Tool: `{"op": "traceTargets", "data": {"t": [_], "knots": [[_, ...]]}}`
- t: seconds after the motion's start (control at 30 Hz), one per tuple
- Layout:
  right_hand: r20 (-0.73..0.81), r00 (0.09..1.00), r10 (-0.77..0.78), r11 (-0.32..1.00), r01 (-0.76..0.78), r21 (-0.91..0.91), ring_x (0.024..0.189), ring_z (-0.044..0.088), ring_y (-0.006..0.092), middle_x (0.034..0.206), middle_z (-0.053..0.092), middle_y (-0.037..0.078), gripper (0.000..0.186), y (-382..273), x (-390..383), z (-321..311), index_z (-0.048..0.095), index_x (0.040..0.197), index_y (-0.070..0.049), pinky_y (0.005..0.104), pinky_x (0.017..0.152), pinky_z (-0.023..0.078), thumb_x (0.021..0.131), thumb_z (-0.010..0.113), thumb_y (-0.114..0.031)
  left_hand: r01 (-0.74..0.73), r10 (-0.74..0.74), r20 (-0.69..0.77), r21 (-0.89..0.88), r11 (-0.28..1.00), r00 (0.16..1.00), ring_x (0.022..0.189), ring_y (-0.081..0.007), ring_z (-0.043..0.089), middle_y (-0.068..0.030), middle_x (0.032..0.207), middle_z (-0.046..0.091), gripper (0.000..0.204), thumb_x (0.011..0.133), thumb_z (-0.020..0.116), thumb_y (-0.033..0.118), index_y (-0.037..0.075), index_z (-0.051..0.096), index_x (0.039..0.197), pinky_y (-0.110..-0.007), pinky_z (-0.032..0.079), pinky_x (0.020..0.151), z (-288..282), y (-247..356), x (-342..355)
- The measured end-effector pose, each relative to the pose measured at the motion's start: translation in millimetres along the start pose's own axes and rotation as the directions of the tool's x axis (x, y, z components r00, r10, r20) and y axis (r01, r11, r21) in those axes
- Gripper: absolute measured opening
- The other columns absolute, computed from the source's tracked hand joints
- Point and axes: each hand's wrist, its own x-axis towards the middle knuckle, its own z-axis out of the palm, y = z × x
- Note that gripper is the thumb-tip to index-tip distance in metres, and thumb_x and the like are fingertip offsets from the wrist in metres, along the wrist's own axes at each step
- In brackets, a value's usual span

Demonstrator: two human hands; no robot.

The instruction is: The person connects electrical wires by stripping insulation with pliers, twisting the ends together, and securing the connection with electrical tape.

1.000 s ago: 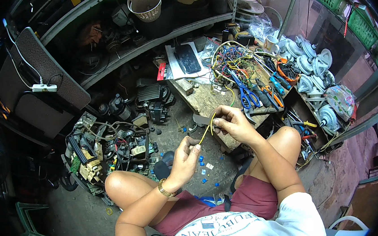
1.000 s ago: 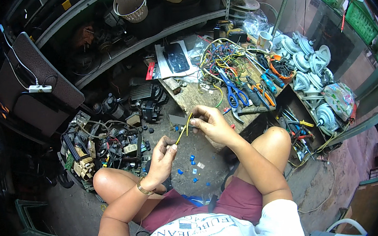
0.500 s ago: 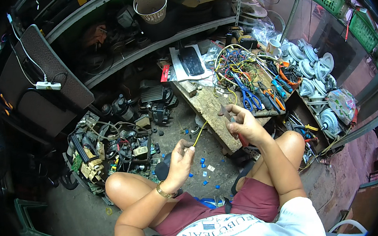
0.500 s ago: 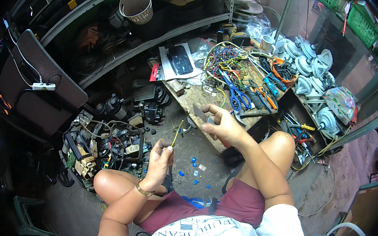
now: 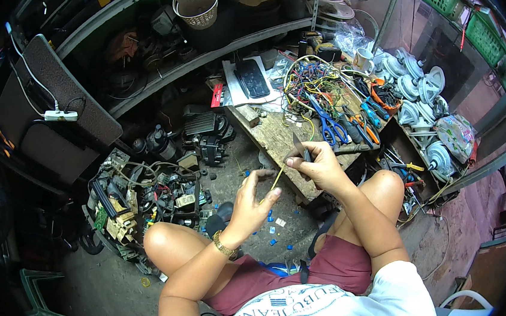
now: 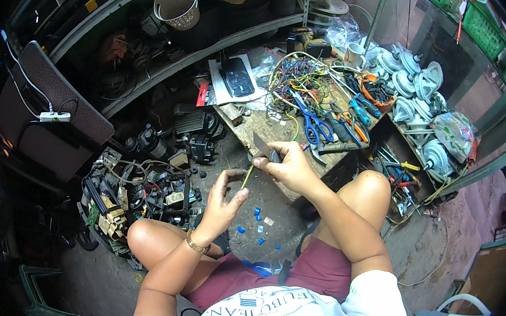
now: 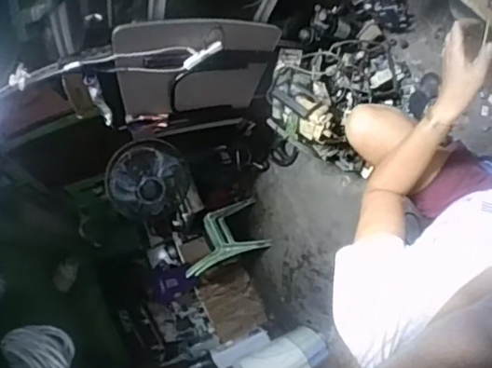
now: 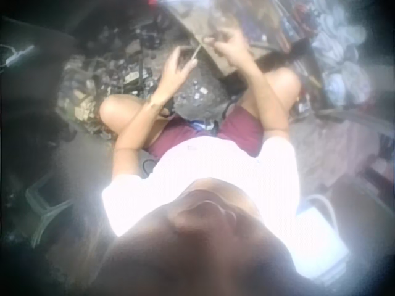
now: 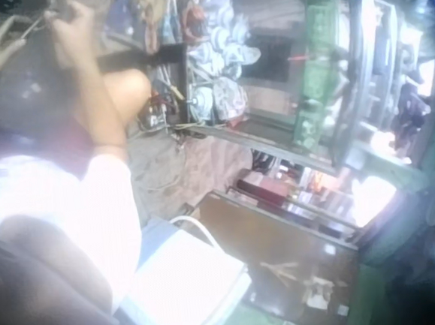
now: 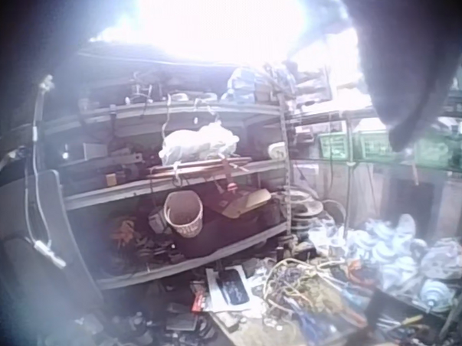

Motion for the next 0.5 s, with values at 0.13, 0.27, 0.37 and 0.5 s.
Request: {"op": "traceTargets", "data": {"t": [0.13,0.27,0.37,0.5], "knots": [[0.035,0.999,0.019,0.998,-0.021,0.051,0.055,0.048,0.0028,0.065,0.058,-0.002,0.014,-0.6,-3.6,7.2,0.066,0.084,0.0,0.0195,0.048,0.036,0.079,0.071,-0.012,0.346,-0.327,0.121,-0.428,0.835,0.937,0.06,-0.0043,0.048,0.0005,0.066,0.054,0.014,0.088,0.06,0.012,-0.001,0.056,0.091,-0.021,0.039,0.053,5.9,2.4,6.9],[0.08,0.996,0.039,0.997,-0.045,0.069,0.056,0.05,0.0034,0.066,0.061,0.0,0.015,-5.8,-4.6,-0.6,0.066,0.084,0.0,0.0195,0.048,0.037,0.079,0.071,-0.013,0.367,-0.338,0.144,-0.414,0.833,0.93,0.056,-0.0019,0.039,0.0038,0.061,0.049,0.011,0.088,0.059,0.009,-0.001,0.057,0.084,-0.021,0.032,0.048,4.6,-1.0,11.7],[0.089,0.995,0.034,0.999,-0.037,0.031,0.054,0.049,0.0035,0.067,0.062,0.001,0.015,-0.6,-4.6,-6.8,0.065,0.085,-0.001,0.0196,0.046,0.035,0.081,0.069,-0.015,0.353,-0.314,0.166,-0.356,0.865,0.935,0.057,-0.0031,0.044,0.003,0.065,0.051,0.014,0.089,0.06,0.013,0.001,0.055,0.085,-0.02,0.036,0.05,6.6,-3.3,14.4],[0.104,0.994,0.043,0.999,-0.046,0.024,0.051,0.047,0.0037,0.067,0.063,0.002,0.017,2.2,-5.1,-11.4,0.064,0.089,-0.001,0.0194,0.044,0.034,0.083,0.066,-0.017,0.344,-0.301,0.172,-0.362,0.866,0.938,0.06,-0.0046,0.046,0.0019,0.068,0.052,0.012,0.088,0.06,0.012,0.0,0.057,0.088,-0.02,0.037,0.054,9.5,-2.4,16.3]]}}
